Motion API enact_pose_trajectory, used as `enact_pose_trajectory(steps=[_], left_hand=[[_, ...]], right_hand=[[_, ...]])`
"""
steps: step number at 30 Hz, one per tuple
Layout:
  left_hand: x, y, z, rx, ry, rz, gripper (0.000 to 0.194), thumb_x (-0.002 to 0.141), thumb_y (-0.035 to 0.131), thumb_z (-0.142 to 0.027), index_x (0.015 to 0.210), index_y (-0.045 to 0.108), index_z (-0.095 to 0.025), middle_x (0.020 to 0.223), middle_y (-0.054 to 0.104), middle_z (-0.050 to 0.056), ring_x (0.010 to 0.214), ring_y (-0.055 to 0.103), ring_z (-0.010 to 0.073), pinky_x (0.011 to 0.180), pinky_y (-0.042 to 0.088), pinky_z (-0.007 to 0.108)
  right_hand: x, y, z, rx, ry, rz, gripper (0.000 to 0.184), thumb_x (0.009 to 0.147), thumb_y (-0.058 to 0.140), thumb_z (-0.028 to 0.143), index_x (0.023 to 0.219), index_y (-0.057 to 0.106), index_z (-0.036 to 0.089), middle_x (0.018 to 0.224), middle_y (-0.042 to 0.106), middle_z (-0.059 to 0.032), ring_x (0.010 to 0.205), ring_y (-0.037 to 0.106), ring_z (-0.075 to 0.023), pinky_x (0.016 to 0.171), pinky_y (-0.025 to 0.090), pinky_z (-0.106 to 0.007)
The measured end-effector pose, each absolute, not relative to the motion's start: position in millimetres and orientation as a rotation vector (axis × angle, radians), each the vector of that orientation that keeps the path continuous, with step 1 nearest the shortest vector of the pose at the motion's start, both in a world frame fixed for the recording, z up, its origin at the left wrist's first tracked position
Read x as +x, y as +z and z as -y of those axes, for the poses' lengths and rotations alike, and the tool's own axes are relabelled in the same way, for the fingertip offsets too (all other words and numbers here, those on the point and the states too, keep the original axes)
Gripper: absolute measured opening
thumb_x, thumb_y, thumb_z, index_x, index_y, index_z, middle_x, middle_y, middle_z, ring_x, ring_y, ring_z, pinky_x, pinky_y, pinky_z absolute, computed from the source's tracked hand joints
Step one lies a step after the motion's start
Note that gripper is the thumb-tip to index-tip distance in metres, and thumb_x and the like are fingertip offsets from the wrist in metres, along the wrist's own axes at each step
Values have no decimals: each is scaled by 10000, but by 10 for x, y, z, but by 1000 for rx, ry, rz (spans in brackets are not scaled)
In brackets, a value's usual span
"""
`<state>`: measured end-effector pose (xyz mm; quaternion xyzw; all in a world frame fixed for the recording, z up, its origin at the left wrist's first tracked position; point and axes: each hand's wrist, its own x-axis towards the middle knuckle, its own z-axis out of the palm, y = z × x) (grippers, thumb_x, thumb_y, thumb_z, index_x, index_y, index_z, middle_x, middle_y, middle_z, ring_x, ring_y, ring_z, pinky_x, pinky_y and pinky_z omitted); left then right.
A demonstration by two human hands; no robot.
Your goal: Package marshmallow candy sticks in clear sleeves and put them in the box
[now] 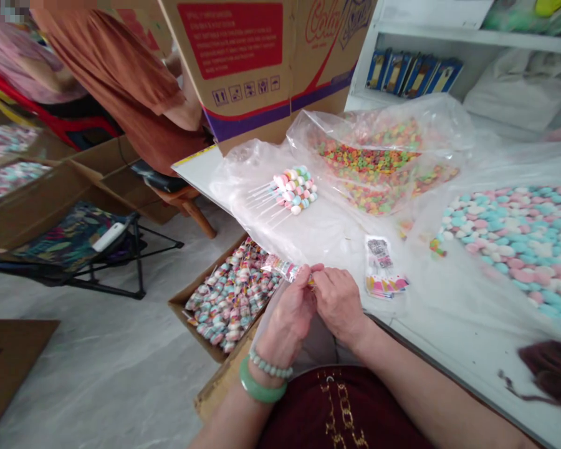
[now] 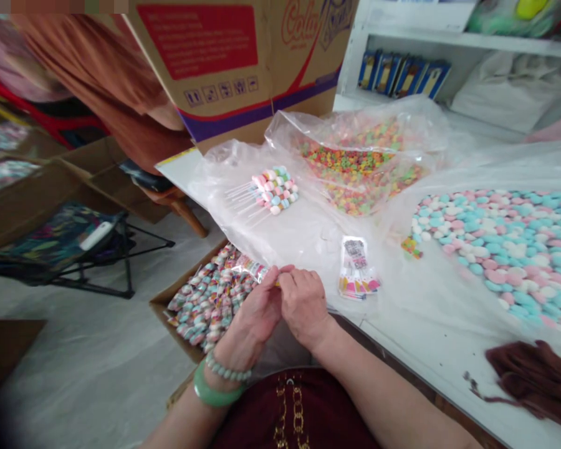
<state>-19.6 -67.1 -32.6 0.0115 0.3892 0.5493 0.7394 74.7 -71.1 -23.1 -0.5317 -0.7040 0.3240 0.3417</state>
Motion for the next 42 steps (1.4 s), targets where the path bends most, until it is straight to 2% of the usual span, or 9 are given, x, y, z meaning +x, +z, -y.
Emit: enact_pose_trajectory(steps=[4, 7, 10, 13, 19, 23, 29, 37, 42], left_hand=[[-379, -261, 706, 398, 1136, -812, 384, 690, 723, -298, 1036, 671, -141, 980, 662, 93, 892, 596, 185, 802, 466, 290], [-555, -239, 693, 728, 1052, -895, 304, 705, 708, -298, 969, 702, -147, 1223, 586, 114, 1119, 511, 245, 958, 371, 331], [-641, -215, 675, 872, 1101, -1032, 220, 762, 639, -350, 766, 699, -139, 1214, 591, 109, 1092, 520, 242, 949, 361, 324], [-584, -194, 697, 880, 1082, -1050, 301, 789, 589, -395, 641, 623, -135, 830, 671, 83, 792, 592, 179, 769, 431, 284], [-405, -301, 718, 731, 918, -1107, 326, 741, 601, -453, 653, 572, -141, 491, 487, -28, 336, 374, 65, 358, 247, 206], [-519, -386, 655, 763, 1194, -1499, 267, 698, 645, -384, 618, 565, -142, 457, 435, -57, 342, 306, 28, 344, 183, 174], [-598, -330, 662, 462, 1181, -1347, 295, 688, 620, -422, 625, 496, -162, 404, 363, -90, 299, 210, 14, 322, 124, 157], [-581, -251, 680, 398, 1163, -1218, 318, 647, 650, -429, 608, 480, -163, 376, 329, -94, 279, 194, 13, 302, 119, 150], [-559, -257, 699, 417, 1149, -1194, 315, 630, 675, -428, 645, 529, -149, 380, 355, -91, 279, 196, 10, 301, 111, 152]], right_hand=[[795, -275, 561, -1238, 1730, 1305, 206, 828, 484, 333, 738, 594, 185, 515, 443, 37, 439, 382, -103, 500, 357, -254], [833, -244, 549, -1115, 2146, 910, 197, 765, 558, 377, 714, 582, 189, 454, 372, 78, 367, 276, -75, 428, 302, -231], [859, -127, 551, -1312, 1806, 1028, 132, 714, 609, 320, 749, 602, 193, 591, 555, 21, 516, 486, -109, 510, 375, -234], [813, 9, 489, -1342, 1463, 1075, 277, 652, 645, 254, 923, 603, 221, 817, 636, 6, 719, 561, -128, 627, 413, -233], [650, -9, 268, -1296, 1460, 941, 232, 605, 652, 268, 803, 574, 175, 600, 559, 47, 515, 509, -109, 523, 395, -238], [902, -142, 47, -1456, 1157, 1276, 230, 800, 482, 373, 820, 606, 181, 732, 622, -16, 606, 575, -144, 599, 430, -276], [1345, -316, -367, -1987, 193, 2105, 275, 849, 412, 147, 780, 676, 182, 861, 615, -96, 856, 560, -211, 720, 378, -288], [1345, -383, -461, -2127, 208, 2082, 264, 850, 416, 162, 899, 672, 199, 929, 593, -81, 840, 552, -190, 664, 353, -263], [1359, -453, -503, -1994, 278, 1966, 242, 817, 417, 153, 748, 647, 184, 883, 593, -91, 837, 535, -201, 685, 353, -279]])
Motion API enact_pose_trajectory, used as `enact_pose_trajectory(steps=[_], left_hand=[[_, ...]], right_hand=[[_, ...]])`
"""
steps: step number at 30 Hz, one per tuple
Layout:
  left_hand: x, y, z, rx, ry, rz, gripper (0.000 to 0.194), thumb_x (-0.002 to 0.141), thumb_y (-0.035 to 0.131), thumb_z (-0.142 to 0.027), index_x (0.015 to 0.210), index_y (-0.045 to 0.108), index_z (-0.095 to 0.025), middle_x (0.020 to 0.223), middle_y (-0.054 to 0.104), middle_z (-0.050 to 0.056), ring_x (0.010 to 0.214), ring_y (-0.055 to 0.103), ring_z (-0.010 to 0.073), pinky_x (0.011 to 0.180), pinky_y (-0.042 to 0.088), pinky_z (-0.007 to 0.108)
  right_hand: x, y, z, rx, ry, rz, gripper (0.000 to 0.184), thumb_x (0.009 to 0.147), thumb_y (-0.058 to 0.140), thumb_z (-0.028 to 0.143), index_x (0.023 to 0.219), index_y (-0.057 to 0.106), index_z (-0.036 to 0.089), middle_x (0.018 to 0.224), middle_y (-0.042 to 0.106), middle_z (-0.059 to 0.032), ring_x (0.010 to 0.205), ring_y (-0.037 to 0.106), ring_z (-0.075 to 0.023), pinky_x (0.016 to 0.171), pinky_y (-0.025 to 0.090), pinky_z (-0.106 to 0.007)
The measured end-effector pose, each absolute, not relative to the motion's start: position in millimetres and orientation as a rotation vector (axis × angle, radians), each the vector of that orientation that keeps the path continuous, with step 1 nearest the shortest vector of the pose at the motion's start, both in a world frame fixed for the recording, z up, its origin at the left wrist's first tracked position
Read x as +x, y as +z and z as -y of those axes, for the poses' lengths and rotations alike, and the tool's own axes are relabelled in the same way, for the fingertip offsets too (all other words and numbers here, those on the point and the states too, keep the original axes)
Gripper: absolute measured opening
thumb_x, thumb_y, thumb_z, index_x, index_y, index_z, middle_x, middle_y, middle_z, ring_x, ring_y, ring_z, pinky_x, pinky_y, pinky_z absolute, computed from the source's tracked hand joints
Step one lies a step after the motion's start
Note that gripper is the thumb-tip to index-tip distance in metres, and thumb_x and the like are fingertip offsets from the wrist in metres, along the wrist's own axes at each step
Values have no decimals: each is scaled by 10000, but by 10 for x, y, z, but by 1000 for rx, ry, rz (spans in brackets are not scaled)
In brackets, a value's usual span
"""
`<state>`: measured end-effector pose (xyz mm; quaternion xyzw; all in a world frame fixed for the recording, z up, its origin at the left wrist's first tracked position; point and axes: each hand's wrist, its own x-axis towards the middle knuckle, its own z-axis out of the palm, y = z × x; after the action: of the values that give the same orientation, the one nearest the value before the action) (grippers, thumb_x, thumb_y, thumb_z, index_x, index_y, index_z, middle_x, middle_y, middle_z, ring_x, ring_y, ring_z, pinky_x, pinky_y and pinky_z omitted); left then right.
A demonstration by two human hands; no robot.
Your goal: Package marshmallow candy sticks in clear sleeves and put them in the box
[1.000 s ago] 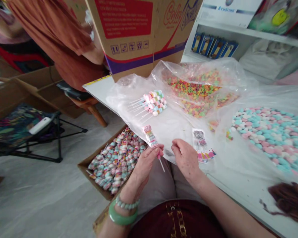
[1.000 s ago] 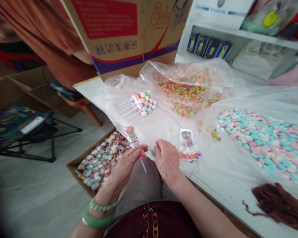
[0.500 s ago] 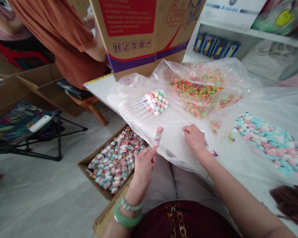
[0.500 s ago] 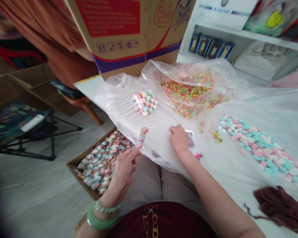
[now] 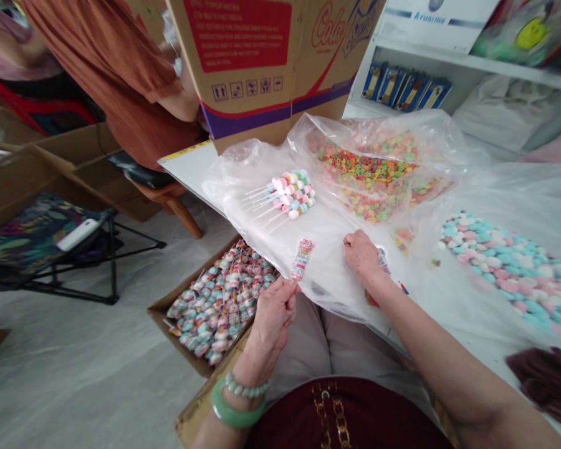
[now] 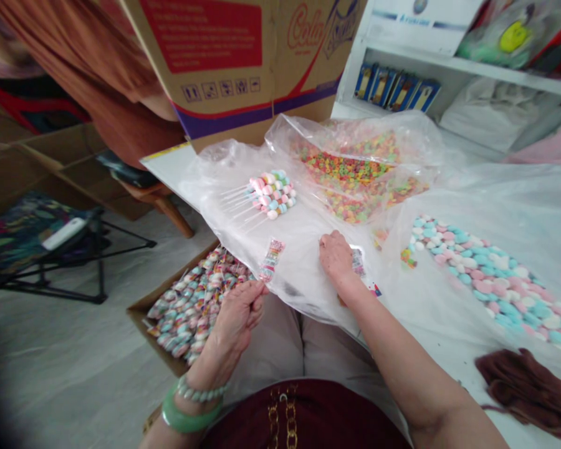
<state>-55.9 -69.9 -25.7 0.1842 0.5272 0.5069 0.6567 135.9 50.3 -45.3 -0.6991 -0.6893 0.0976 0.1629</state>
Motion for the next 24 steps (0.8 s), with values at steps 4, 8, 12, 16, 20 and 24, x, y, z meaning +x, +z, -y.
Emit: enact_pose_trajectory(steps=[4, 8, 12, 16, 20, 24], left_hand=[[-584, -239, 701, 403, 1137, -1204, 285, 641, 664, -406, 676, 556, -144, 388, 369, -89, 277, 210, 15, 302, 113, 161], [-611, -234, 702, 382, 1141, -1277, 249, 669, 631, -364, 616, 514, -151, 381, 356, -85, 278, 217, 19, 310, 108, 173], [-544, -270, 722, 434, 1118, -1265, 234, 694, 611, -347, 621, 496, -156, 412, 367, -81, 300, 231, 21, 325, 112, 179], [-446, -287, 784, 551, 1055, -1197, 270, 703, 625, -382, 628, 496, -156, 450, 389, -74, 324, 243, 19, 340, 134, 180], [-396, -286, 815, 595, 1061, -1176, 253, 714, 621, -386, 669, 518, -159, 458, 377, -79, 335, 245, 22, 357, 155, 177], [-391, -299, 796, 616, 1086, -1205, 273, 720, 612, -401, 646, 497, -164, 471, 370, -75, 349, 256, 30, 361, 165, 183]], right_hand=[[1454, -373, -488, -1821, 359, 1761, 165, 758, 430, 149, 672, 568, 179, 783, 568, -57, 793, 514, -186, 716, 370, -281], [1369, -109, -118, -1591, 524, 1495, 105, 784, 454, 238, 740, 536, 189, 698, 526, 5, 700, 497, -162, 658, 386, -268], [995, 12, 388, -1224, 921, 1757, 119, 818, 477, 221, 820, 595, 211, 788, 598, 1, 747, 536, -153, 698, 413, -262], [767, -191, 542, -1186, 831, 1900, 207, 842, 470, 195, 871, 672, 233, 837, 631, -38, 829, 563, -176, 768, 429, -299], [820, -332, 488, -1238, 807, 1917, 210, 830, 488, 187, 839, 691, 242, 784, 618, -31, 813, 565, -179, 754, 432, -301], [826, -321, 517, -1228, 1003, 1835, 154, 793, 503, 191, 839, 643, 235, 770, 622, 10, 752, 565, -155, 713, 420, -277]])
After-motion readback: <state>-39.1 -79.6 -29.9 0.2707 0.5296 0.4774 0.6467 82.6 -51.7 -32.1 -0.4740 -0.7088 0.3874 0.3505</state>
